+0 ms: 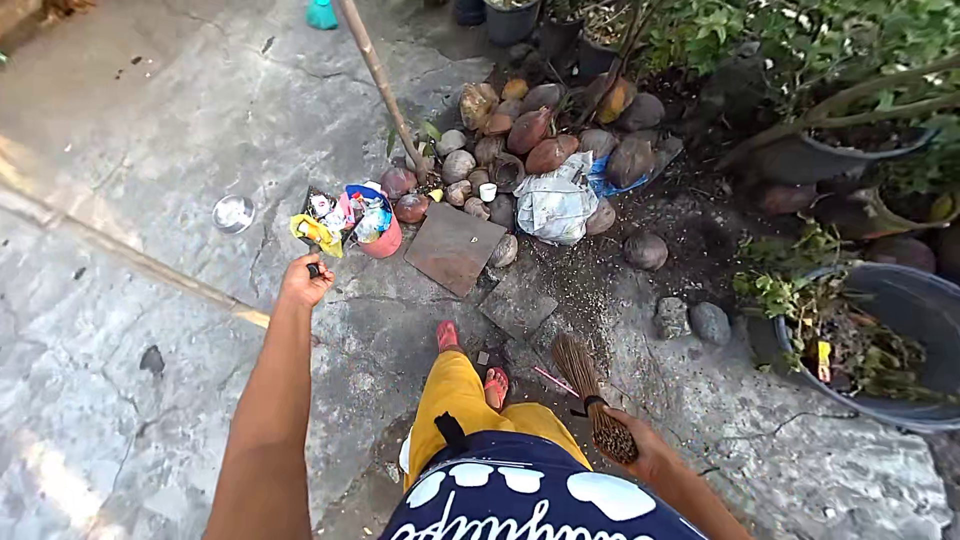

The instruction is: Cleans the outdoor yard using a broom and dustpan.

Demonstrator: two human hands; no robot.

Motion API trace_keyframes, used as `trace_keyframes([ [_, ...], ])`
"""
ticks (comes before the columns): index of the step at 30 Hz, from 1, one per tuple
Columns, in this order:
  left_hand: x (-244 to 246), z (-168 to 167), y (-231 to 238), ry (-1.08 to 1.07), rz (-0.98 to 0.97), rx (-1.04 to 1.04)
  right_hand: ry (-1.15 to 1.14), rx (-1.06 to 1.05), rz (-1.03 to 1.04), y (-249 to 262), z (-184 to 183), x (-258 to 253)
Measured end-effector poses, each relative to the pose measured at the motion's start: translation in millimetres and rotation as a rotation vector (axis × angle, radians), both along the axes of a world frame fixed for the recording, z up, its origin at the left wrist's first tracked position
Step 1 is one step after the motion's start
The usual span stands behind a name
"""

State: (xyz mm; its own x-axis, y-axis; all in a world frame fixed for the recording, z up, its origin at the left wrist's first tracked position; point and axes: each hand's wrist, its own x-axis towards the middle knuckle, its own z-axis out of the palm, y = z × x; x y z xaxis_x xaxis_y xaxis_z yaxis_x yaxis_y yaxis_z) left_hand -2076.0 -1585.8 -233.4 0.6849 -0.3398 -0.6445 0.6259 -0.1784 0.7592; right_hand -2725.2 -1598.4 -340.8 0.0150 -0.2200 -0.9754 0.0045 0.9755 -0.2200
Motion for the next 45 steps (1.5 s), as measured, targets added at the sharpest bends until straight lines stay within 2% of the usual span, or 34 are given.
trace_keyframes([
  [3,7,-61,-74,-0.096,-0.134,0.188,0.002,0.034,-0.02,0,-5,8],
  [5,4,-104,-118,-0.145,-0.297,0.402,0.039,0.052,-0.054,2,-5,19],
  [7,4,-133,-144,-0.124,-0.495,0.627,0.084,0.084,-0.093,11,2,35],
  [10,18,-170,-172,-0.124,-0.678,0.783,0.13,0.068,-0.229,14,20,62],
  [12,31,-179,-182,-0.032,-0.626,0.742,0.107,0.036,-0.313,13,28,81],
  [15,57,-186,-194,0.205,-0.318,0.494,0.105,0.042,-0.38,4,29,110],
  [17,74,-192,-202,0.224,-0.236,0.392,0.103,0.073,-0.399,-2,23,125],
  [21,87,-172,-210,0.124,-0.181,0.39,0.133,0.118,-0.436,-16,31,163],
  [26,52,-175,-196,-0.022,-0.221,0.529,0.13,0.154,-0.398,-29,23,172],
  [28,46,-180,-180,-0.122,-0.314,0.616,0.122,0.138,-0.313,-34,19,180],
  [33,21,-199,-160,-0.434,-0.711,0.902,0.206,0.148,-0.234,-40,5,164],
  [35,13,-194,-158,-0.532,-0.769,1.003,0.292,0.177,-0.192,-41,2,159],
  [38,9,-185,-169,-0.593,-0.781,1.02,0.335,0.208,-0.044,-42,4,150],
  [40,13,-174,-178,-0.633,-0.787,1.025,0.283,0.242,0.047,-43,5,142],
  [42,13,-162,-188,-0.684,-0.845,1.052,0.243,0.249,0.043,-37,-1,130],
  [44,-10,-119,-199,-0.704,-0.93,1.022,0.184,0.209,-0.015,-27,-14,119],
  [45,-36,-77,-205,-0.699,-1.004,1.014,0.153,0.178,-0.03,-22,-17,116],
])
